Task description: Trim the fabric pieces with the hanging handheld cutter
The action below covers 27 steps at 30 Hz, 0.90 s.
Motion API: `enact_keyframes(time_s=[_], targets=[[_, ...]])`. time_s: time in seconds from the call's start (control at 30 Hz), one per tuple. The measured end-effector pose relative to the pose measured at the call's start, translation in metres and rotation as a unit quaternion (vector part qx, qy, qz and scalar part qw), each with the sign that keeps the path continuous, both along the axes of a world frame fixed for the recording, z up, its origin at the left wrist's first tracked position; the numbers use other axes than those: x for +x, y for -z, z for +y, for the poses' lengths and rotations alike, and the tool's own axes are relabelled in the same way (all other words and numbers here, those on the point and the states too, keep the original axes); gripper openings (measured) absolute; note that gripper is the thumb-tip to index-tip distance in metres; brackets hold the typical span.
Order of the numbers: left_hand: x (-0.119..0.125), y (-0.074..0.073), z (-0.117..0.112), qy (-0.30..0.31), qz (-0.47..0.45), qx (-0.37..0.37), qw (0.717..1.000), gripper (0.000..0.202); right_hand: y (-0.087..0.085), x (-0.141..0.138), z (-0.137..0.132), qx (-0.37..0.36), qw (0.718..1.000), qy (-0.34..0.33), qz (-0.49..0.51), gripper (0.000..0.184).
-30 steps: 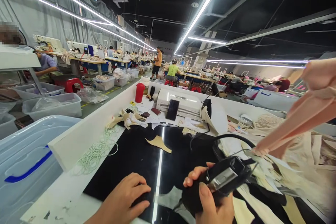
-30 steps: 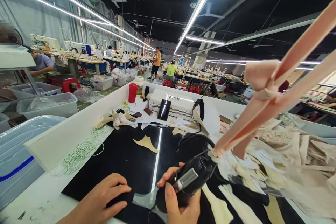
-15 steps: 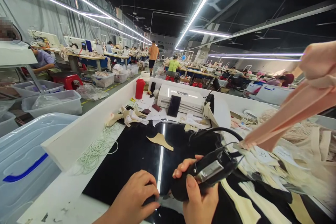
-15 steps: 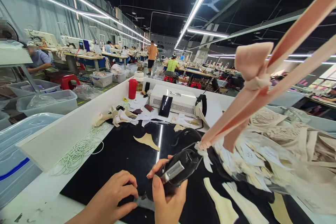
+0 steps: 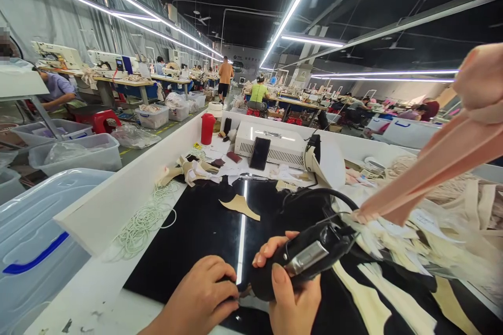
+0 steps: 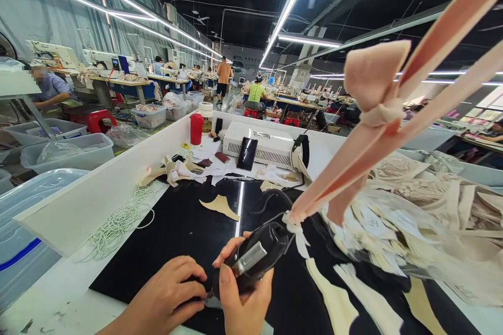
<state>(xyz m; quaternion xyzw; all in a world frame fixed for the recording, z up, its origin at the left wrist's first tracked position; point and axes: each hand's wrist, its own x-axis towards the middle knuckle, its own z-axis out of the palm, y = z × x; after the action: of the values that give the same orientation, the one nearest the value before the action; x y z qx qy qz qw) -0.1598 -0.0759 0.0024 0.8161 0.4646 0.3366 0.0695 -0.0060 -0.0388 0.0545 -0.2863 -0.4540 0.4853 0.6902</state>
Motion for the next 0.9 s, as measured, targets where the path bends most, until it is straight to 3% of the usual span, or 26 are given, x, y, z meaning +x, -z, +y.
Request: enact_keyframes(time_s=[0.13,0.23,0.43,0.63,0.9], targets=[[-0.006,-0.001,-0.006,0.005,0.008,0.035,0.999,0.004,0.002,0.000,0.001,0.010,1.000,-0.003,-0.006,0.039],[-0.008,-0.003,-0.010,0.009,0.023,0.079,0.997,0.012,0.002,0.000,0.002,0.013,1.000,-0.005,-0.012,0.039],[-0.007,0.002,-0.012,0.005,0.073,0.138,0.988,0.009,0.006,0.003,0.005,0.022,0.999,-0.003,-0.023,0.035],[-0.006,0.001,-0.014,-0.001,0.064,0.123,0.990,0.008,0.012,0.009,0.011,0.070,0.997,-0.019,-0.041,0.032],[-0.006,-0.002,-0.014,0.004,0.050,0.094,0.994,0.013,0.006,-0.001,0.003,0.055,0.998,0.007,-0.021,0.033]])
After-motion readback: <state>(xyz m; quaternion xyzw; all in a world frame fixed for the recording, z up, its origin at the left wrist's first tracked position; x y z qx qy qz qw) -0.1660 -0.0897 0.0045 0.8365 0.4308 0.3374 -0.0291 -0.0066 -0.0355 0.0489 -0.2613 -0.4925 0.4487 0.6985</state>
